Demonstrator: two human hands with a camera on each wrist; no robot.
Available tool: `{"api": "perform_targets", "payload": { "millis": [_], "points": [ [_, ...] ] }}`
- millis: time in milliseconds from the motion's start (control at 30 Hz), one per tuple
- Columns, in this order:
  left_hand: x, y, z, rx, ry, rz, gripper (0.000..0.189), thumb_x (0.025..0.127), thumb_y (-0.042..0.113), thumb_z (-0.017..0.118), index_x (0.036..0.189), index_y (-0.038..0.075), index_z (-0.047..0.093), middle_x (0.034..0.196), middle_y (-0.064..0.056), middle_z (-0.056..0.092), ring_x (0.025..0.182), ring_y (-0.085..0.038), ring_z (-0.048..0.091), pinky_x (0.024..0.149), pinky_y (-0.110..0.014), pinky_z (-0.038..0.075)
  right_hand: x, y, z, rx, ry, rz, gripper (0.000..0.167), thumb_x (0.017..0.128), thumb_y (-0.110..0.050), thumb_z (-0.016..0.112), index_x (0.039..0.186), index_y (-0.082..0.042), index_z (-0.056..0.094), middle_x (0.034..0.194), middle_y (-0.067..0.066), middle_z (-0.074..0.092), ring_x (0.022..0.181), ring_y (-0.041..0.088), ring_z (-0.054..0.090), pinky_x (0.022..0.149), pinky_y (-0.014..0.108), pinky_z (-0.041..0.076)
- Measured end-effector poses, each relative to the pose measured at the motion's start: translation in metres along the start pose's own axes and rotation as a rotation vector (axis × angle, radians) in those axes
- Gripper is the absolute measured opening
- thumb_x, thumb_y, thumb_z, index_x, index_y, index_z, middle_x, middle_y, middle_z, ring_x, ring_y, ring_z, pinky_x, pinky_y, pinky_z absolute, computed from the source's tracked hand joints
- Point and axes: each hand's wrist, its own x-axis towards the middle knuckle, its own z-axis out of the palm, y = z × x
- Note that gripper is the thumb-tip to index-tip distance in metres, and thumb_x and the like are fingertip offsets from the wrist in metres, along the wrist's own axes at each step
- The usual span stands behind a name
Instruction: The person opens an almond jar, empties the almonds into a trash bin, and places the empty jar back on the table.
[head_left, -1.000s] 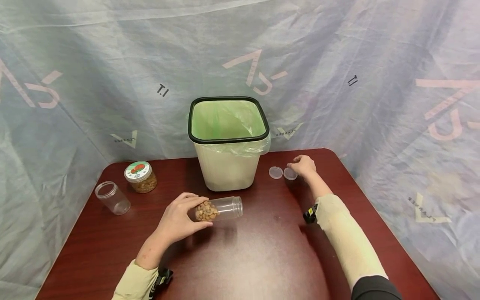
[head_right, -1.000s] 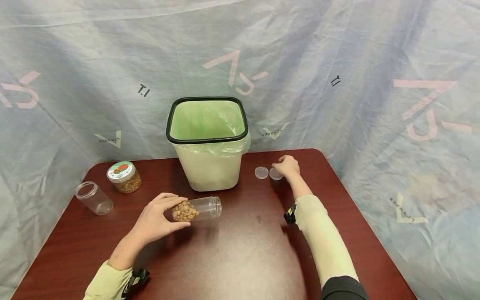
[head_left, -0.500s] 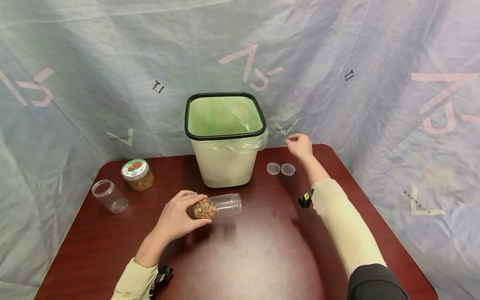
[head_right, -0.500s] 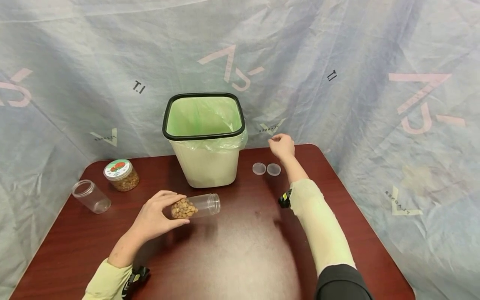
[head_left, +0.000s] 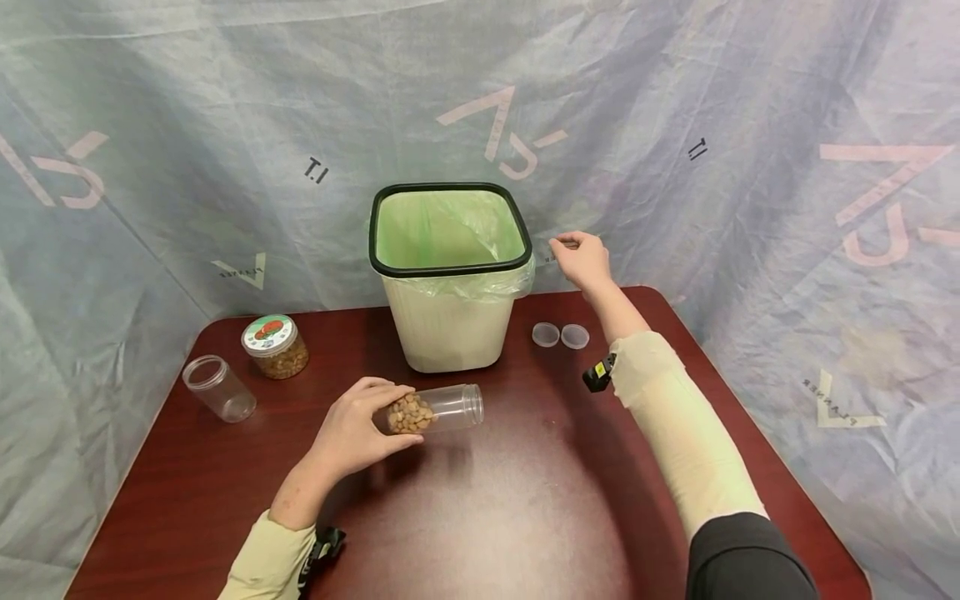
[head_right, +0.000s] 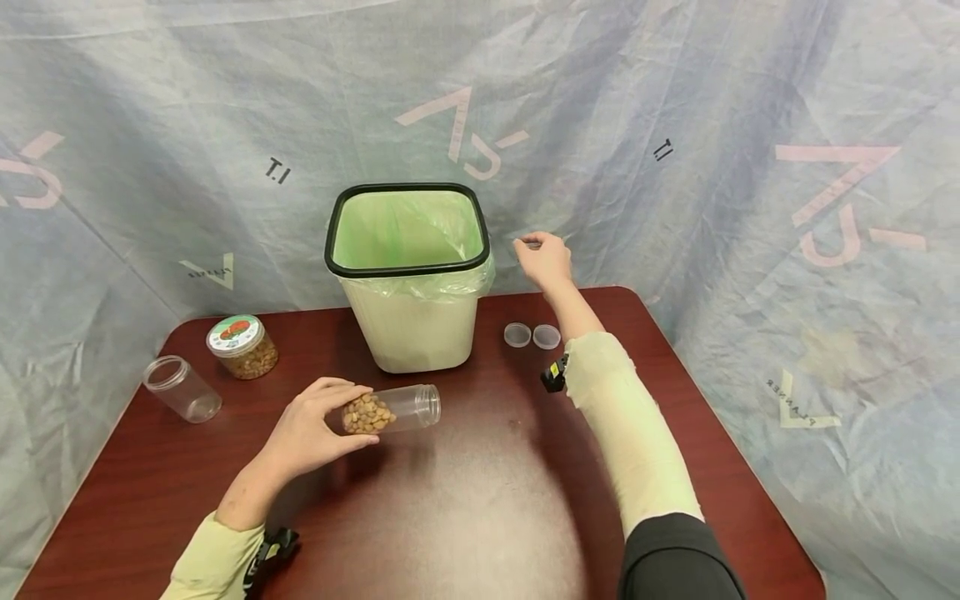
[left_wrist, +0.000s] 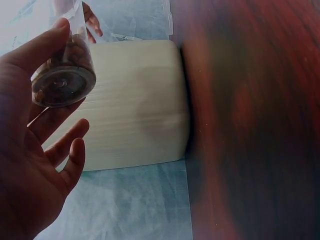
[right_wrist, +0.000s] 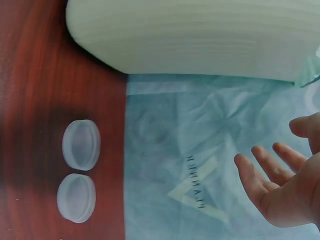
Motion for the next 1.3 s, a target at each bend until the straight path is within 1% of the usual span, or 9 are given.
{"api": "perform_targets", "payload": {
  "millis": [267,333,567,700,800,933,1000,1200,1300],
  "points": [
    [0.000,-0.001,-0.001,-0.007,0.003,0.000,0.065,0.057,0.046,0.091,0.112,0.016,0.073,0.098,0.008,0.069,0.100,-0.014,0.057,0.082,-0.038,0.050,-0.005,-0.033,-0.003,0.070,-0.038,-0.045,0.050,0.095,-0.051,0.054,0.133,-0.019,0.060,0.123,0.005,0.065,0.082,0.021,0.064,0.068,0.033,0.054],
    [0.000,-0.002,-0.001,-0.008,0.005,0.000,0.065,0.057,0.046,0.091,0.112,0.016,0.073,0.098,0.008,0.069,0.100,-0.014,0.058,0.083,-0.038,0.050,-0.007,-0.041,-0.003,0.086,-0.063,-0.056,0.053,0.094,-0.053,0.054,0.135,-0.019,0.058,0.124,0.005,0.064,0.080,0.022,0.064,0.067,0.033,0.055],
    [-0.001,-0.002,-0.001,-0.007,0.003,-0.007,0.065,0.057,0.045,0.091,0.112,0.015,0.073,0.099,0.007,0.069,0.100,-0.014,0.058,0.082,-0.038,0.049,-0.015,-0.061,-0.002,0.176,-0.146,-0.062,0.060,0.092,-0.052,0.058,0.141,-0.018,0.051,0.131,0.008,0.059,0.093,0.032,0.064,0.071,0.038,0.055],
    [-0.002,-0.002,-0.001,-0.001,-0.003,-0.011,0.065,0.058,0.046,0.091,0.112,0.016,0.073,0.099,0.007,0.069,0.101,-0.014,0.058,0.083,-0.038,0.049,-0.017,-0.068,0.000,0.231,-0.186,-0.041,0.065,0.091,-0.052,0.060,0.146,-0.020,0.045,0.133,0.007,0.057,0.091,0.028,0.061,0.074,0.040,0.054],
    [-0.003,-0.001,-0.003,0.001,-0.004,-0.012,0.065,0.058,0.047,0.091,0.112,0.016,0.073,0.099,0.007,0.069,0.101,-0.015,0.057,0.083,-0.038,0.049,-0.018,-0.074,0.002,0.215,-0.229,-0.026,0.069,0.090,-0.047,0.063,0.149,-0.022,0.039,0.139,0.007,0.053,0.099,0.023,0.060,0.074,0.038,0.054],
    [-0.004,-0.001,-0.004,0.008,-0.002,-0.011,0.065,0.057,0.047,0.091,0.112,0.017,0.073,0.099,0.006,0.069,0.101,-0.015,0.058,0.083,-0.039,0.049,-0.023,-0.084,0.004,0.137,-0.264,-0.021,0.070,0.091,-0.041,0.065,0.151,-0.023,0.035,0.144,0.009,0.048,0.118,0.022,0.054,0.079,0.038,0.052],
    [-0.005,-0.001,-0.004,0.011,-0.002,-0.010,0.064,0.057,0.046,0.091,0.112,0.017,0.073,0.100,0.007,0.069,0.101,-0.015,0.058,0.083,-0.039,0.050,-0.025,-0.089,0.006,0.098,-0.268,-0.023,0.070,0.091,-0.038,0.064,0.152,-0.024,0.034,0.144,0.010,0.047,0.123,0.024,0.051,0.081,0.038,0.051],
    [-0.006,-0.002,-0.005,0.009,0.002,-0.010,0.065,0.057,0.046,0.091,0.112,0.018,0.073,0.100,0.007,0.069,0.101,-0.015,0.058,0.083,-0.039,0.050,-0.026,-0.093,0.011,0.098,-0.295,-0.023,0.067,0.091,-0.022,0.058,0.153,-0.025,0.032,0.146,0.012,0.044,0.106,0.022,0.054,0.069,0.034,0.044],
    [-0.006,-0.001,-0.006,0.000,0.010,-0.004,0.065,0.056,0.045,0.092,0.111,0.016,0.073,0.100,0.005,0.070,0.101,-0.016,0.058,0.083,-0.039,0.050,-0.026,-0.093,0.012,0.126,-0.302,-0.037,0.067,0.089,-0.013,0.053,0.153,-0.023,0.032,0.146,0.013,0.044,0.109,0.021,0.052,0.071,0.032,0.043]
  ]
}}
